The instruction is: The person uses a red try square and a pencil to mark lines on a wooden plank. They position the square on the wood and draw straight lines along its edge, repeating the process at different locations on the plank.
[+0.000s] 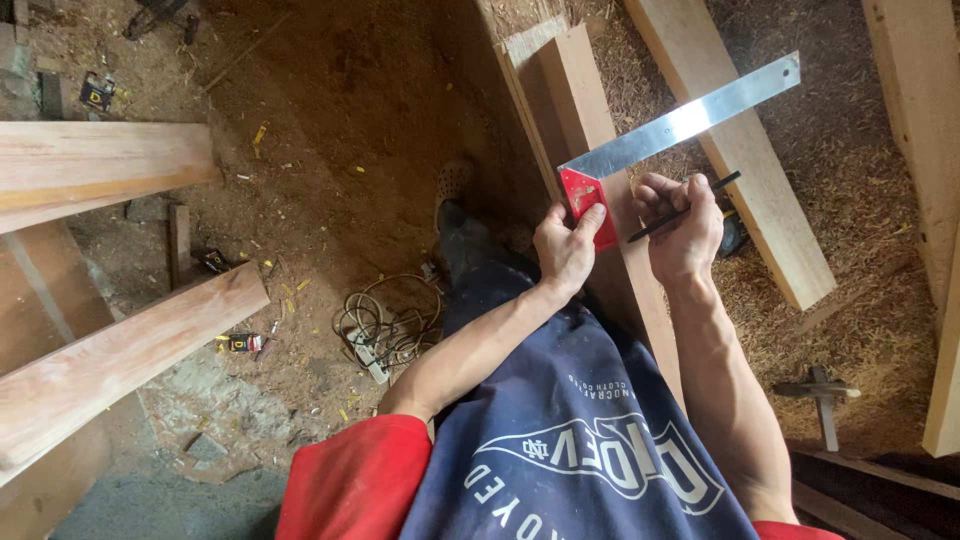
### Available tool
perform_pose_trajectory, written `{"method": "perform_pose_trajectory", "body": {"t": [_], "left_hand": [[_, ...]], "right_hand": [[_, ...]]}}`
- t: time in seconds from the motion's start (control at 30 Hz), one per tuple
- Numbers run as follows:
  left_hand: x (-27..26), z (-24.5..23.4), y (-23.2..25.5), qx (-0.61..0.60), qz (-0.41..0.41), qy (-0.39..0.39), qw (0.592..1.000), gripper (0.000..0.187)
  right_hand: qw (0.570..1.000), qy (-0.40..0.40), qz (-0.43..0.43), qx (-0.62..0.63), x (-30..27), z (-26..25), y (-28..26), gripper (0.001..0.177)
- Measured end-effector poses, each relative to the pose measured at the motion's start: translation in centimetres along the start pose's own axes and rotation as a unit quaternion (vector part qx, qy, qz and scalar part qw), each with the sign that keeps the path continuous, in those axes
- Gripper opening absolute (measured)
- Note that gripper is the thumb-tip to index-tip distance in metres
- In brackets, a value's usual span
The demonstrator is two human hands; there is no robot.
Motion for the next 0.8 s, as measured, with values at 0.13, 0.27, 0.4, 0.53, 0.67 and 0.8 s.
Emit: {"method": "perform_pose_trajectory", "body": {"t": [0.13,0.27,0.4,0.53,0.67,0.8], "left_hand": [[0.0,-0.1,-0.2,-0.007,0.007,0.000,1.000,0.027],[0.2,-0.1,-0.7,-0.009,0.007,-0.005,1.000,0.026],[0.3,-0.1,-0.9,-0.007,0.000,-0.007,1.000,0.026],[0.5,0.1,-1.1,-0.053,-0.008,-0.026,0.998,0.026],[0.7,-0.1,-1.7,-0.042,-0.015,-0.035,0.998,0.025],[1.0,0.1,-2.6,-0.076,-0.021,-0.042,0.996,0.024]], "right_hand": [[1.000,-0.002,0.001,0.008,0.1,-0.1,0.3,0.038],[1.000,-0.022,0.005,0.021,-0.4,0.5,-0.1,0.036],[0.998,-0.060,-0.002,-0.008,-1.0,2.1,-1.9,0.036],[0.995,-0.082,-0.039,-0.036,-0.7,4.0,-3.7,0.036],[0.956,-0.125,-0.093,-0.250,-0.2,7.7,-5.8,0.022],[0.888,-0.126,-0.102,-0.430,0.6,11.0,-6.9,0.023]]}}
Point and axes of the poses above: each hand's wrist, its own x-axis towards the middle knuckle, its own z-axis out of the palm, y = z × x, the point moved 5 cm from there along x, towards the middle knuckle, and after that the axes turned 1 degree about -z, right-handed, at the moved point
